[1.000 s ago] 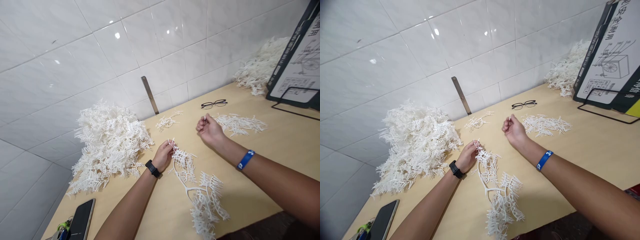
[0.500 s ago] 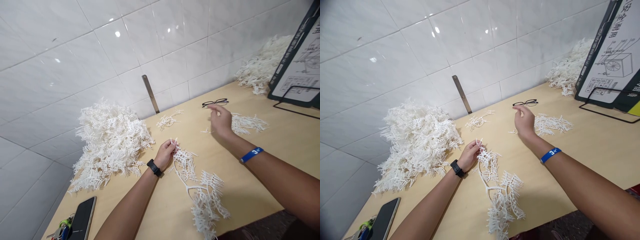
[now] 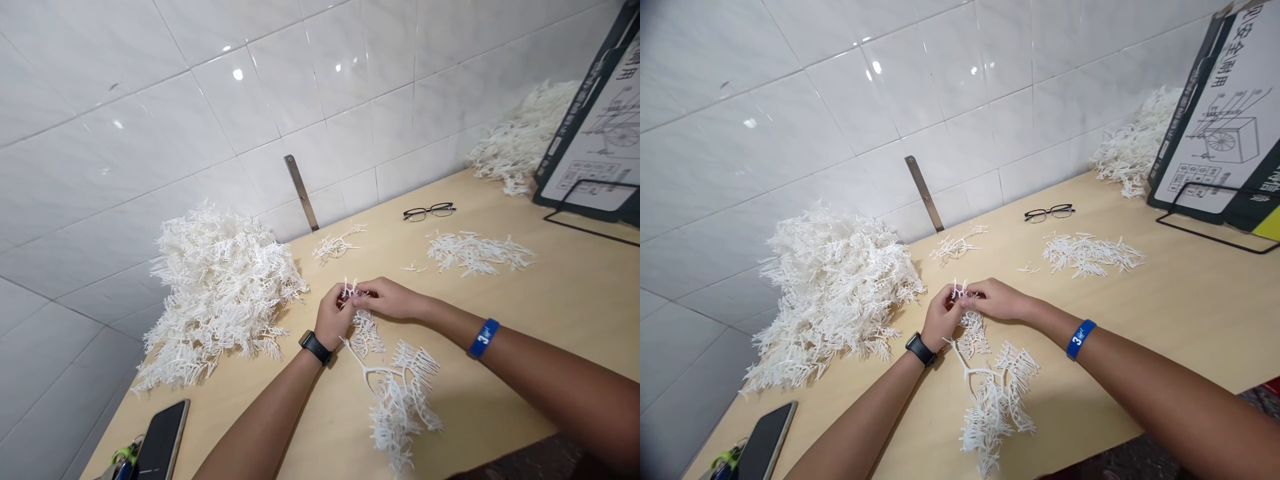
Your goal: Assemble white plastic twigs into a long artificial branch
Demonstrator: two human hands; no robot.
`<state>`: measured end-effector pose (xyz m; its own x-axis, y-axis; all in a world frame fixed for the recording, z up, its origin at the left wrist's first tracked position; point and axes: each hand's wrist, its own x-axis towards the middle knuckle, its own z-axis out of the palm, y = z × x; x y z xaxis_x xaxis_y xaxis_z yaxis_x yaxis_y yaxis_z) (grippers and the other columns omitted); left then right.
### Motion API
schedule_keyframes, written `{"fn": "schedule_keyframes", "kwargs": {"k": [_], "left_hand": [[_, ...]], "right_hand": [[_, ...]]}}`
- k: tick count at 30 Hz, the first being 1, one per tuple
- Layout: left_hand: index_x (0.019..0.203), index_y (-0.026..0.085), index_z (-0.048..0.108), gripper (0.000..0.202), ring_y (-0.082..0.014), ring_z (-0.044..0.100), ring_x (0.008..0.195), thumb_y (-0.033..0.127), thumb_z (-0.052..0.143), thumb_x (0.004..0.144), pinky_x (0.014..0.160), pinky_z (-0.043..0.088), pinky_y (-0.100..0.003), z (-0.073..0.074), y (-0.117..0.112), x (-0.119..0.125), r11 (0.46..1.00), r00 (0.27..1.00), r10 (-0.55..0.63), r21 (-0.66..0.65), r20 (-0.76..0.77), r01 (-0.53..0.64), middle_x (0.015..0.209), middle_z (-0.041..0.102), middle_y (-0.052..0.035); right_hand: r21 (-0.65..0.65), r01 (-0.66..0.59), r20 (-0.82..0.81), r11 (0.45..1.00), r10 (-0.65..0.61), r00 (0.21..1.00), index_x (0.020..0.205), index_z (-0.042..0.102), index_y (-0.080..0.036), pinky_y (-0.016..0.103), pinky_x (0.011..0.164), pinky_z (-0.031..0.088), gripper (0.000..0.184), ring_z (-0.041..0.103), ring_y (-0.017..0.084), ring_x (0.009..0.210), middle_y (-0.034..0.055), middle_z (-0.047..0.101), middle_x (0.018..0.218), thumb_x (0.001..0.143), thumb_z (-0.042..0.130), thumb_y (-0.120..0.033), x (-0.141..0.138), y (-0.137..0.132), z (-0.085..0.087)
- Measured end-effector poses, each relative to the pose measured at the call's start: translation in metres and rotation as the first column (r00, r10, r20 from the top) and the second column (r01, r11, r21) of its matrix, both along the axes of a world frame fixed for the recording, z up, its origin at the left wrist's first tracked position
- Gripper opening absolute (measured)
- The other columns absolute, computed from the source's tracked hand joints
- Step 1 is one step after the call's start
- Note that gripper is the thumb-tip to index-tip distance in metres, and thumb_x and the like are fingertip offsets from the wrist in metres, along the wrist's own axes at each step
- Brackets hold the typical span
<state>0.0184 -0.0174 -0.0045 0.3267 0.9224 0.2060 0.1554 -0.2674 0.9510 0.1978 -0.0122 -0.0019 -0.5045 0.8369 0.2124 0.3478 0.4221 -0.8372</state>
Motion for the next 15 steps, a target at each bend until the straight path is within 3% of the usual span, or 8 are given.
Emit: {"fn": "schedule_keyframes", "kwargs": {"k": [4, 8, 12, 15], "left_hand": [[0.083, 0.017, 0.057, 0.024, -0.012, 0.044, 0.067, 0.041, 0.059, 0.085, 0.064, 0.035, -0.023, -0.003, 0.002, -0.002, 1.0, 0.999, 0.001, 0.004, -0.04, -0.001, 0.072, 0.053, 0.0009], [0.083, 0.016, 0.056, 0.033, -0.0127, 0.045, 0.068, 0.049, 0.06, 0.083, 0.066, 0.036, -0.025, 0.001, 0.004, -0.005, 0.994, 0.995, -0.102, -0.037, 0.002, 0.102, 0.073, 0.053, 0.0], [0.085, 0.016, 0.056, 0.041, -0.0141, 0.048, 0.071, 0.054, 0.067, 0.077, 0.069, 0.038, -0.027, 0.006, 0.004, -0.008, 0.95, 0.96, -0.244, -0.165, 0.135, 0.264, 0.076, 0.055, -0.0019], [0.083, 0.016, 0.053, 0.04, -0.0112, 0.045, 0.068, 0.05, 0.071, 0.075, 0.066, 0.037, -0.025, 0.008, 0.004, -0.01, 0.903, 0.914, -0.268, -0.252, 0.305, 0.349, 0.076, 0.052, -0.0006]], "right_hand": [[0.019, 0.0, 0.022, 1.0, 0.0, 1.0, 0.068, 0.051, -0.017, 0.025, 0.057, 0.03, 0.038, 0.041, 0.012, 0.06, -0.0024, 0.046, 0.062, 0.092, 0.047, -0.046, 0.002, 0.001, 0.0], [-0.028, -0.057, -0.056, 0.998, 0.056, 0.997, 0.066, 0.05, -0.017, 0.025, 0.056, 0.028, 0.042, 0.039, 0.012, 0.059, -0.0029, 0.044, 0.061, 0.091, 0.048, -0.051, 0.0, 0.0, 0.003], [-0.202, -0.208, -0.252, 0.957, 0.154, 0.955, 0.066, 0.048, -0.017, 0.026, 0.055, 0.031, 0.044, 0.04, 0.011, 0.055, -0.0024, 0.046, 0.06, 0.09, 0.05, -0.054, -0.001, 0.0, 0.002], [-0.29, -0.282, -0.415, 0.915, 0.145, 0.898, 0.065, 0.047, -0.018, 0.026, 0.052, 0.028, 0.044, 0.036, 0.01, 0.051, -0.0041, 0.042, 0.056, 0.088, 0.053, -0.054, 0.004, 0.004, 0.0]]}}
